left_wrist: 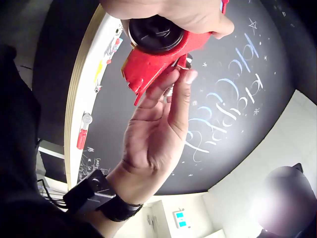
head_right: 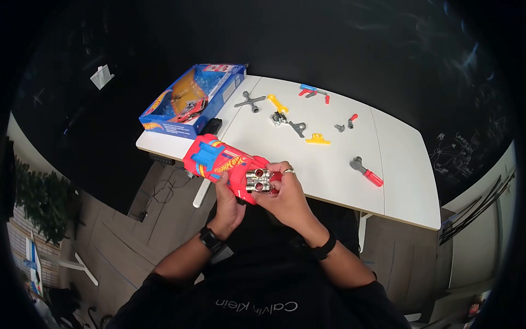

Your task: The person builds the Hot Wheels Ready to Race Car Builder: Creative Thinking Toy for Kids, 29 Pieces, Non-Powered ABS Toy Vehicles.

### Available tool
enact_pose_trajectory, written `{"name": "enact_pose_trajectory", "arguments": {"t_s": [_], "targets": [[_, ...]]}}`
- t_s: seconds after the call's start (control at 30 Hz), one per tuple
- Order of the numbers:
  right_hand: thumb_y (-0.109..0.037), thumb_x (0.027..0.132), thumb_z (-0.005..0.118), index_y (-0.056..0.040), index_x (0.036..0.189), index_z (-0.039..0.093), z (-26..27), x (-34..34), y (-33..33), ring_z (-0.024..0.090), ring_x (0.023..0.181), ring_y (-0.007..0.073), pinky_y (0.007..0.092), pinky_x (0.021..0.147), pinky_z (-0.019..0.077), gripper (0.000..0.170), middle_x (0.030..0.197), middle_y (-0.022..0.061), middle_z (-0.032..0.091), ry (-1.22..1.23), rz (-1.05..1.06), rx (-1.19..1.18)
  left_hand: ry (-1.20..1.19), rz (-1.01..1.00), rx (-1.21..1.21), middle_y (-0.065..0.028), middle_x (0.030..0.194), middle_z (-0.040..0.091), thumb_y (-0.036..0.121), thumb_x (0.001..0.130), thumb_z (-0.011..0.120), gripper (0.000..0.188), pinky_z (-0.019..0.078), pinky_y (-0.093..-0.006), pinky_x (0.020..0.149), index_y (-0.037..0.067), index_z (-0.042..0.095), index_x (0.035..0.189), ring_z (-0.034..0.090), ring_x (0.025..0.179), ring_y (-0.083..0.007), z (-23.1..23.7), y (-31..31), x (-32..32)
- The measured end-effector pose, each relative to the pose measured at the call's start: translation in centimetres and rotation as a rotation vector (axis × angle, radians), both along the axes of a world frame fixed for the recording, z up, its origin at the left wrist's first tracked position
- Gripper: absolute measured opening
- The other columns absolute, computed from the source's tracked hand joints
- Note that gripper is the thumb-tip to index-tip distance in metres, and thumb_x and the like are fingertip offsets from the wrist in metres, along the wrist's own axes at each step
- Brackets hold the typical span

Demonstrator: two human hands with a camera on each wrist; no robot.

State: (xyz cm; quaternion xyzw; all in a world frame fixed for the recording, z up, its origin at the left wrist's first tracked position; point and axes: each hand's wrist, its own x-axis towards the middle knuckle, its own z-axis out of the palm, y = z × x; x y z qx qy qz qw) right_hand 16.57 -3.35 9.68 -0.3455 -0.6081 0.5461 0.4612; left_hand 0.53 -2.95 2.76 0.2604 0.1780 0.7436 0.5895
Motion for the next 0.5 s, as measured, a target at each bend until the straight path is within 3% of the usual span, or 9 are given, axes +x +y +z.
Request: {"name": "enact_pose_trajectory", "arguments": {"t_s": [0.13, 0.17, 0.23, 0.33, 0.4, 0.5], "targets": [[-0.001, 0.076, 0.088, 0.0027, 0.114, 0.051, -0.2, -0.4, -0.2, 0.063, 0.086, 0.0096, 0.0253, 0.068, 0.0546, 0.053, 0.106, 0.0116, 0.063, -0.004, -0.093, 0.057, -0.012, 0.032, 0.005, -0.0125, 0.133, 0.061, 0.031, 0.108, 0.052, 0.040, 0.0522, -0.0408, 0.106, 0.004, 0.045, 0.138, 0.063, 0.122, -0.0235, 0.5, 0.1, 0.0], [-0.001, 0.076, 0.088, 0.0027, 0.114, 0.051, -0.1, -0.2, -0.1, 0.063, 0.086, 0.0096, 0.0253, 0.068, 0.0546, 0.053, 0.106, 0.0116, 0.063, -0.005, -0.095, 0.058, 0.048, 0.070, -0.009, -0.0147, 0.133, 0.063, 0.037, 0.108, 0.047, 0.047, 0.0536, -0.0422, 0.104, 0.002, 0.046, 0.138, 0.065, 0.121, -0.0263, 0.7, 0.0, 0.2], [-0.010, 0.074, 0.091, 0.0030, 0.099, 0.059, 0.5, 0.0, 0.0, 0.063, 0.081, 0.0116, 0.0281, 0.063, 0.0521, 0.043, 0.098, 0.0117, 0.064, -0.402, -0.259, 0.328, 0.108, 0.107, -0.025, -0.0170, 0.132, 0.064, 0.044, 0.109, 0.043, 0.054, 0.0551, -0.0437, 0.102, -0.001, 0.047, 0.139, 0.066, 0.120, -0.0292, 0.8, 0.0, 0.5], [-0.017, 0.071, 0.093, 0.0029, 0.088, 0.062, 2.4, -0.4, -0.8, 0.064, 0.078, 0.0161, 0.0313, 0.063, 0.0502, 0.041, 0.093, 0.0127, 0.064, -0.440, -0.266, 0.217, 0.126, 0.124, -0.022, -0.0166, 0.131, 0.064, 0.043, 0.109, 0.044, 0.053, 0.0551, -0.0434, 0.102, -0.001, 0.047, 0.138, 0.066, 0.119, -0.0285, 0.6, -0.1, 0.6], [-0.018, 0.071, 0.093, 0.0036, 0.089, 0.062, 2.2, -0.2, -0.8, 0.063, 0.078, 0.0199, 0.0336, 0.065, 0.0511, 0.042, 0.093, 0.0127, 0.063, -0.468, -0.284, 0.308, 0.016, 0.041, 0.002, -0.0139, 0.135, 0.060, 0.026, 0.109, 0.050, 0.038, 0.0513, -0.0418, 0.107, 0.004, 0.044, 0.139, 0.062, 0.124, -0.0247, 0.4, -0.3, 0.3], [-0.021, 0.072, 0.091, 0.0048, 0.091, 0.062, 1.7, 0.6, -0.4, 0.063, 0.080, 0.0257, 0.0378, 0.068, 0.0530, 0.044, 0.094, 0.0128, 0.062, -0.579, -0.284, 0.482, 0.004, 0.062, 0.017, -0.0144, 0.135, 0.060, 0.024, 0.109, 0.049, 0.037, 0.0511, -0.0423, 0.107, 0.005, 0.044, 0.140, 0.062, 0.125, -0.0252, 0.6, -0.3, 0.4]]}}
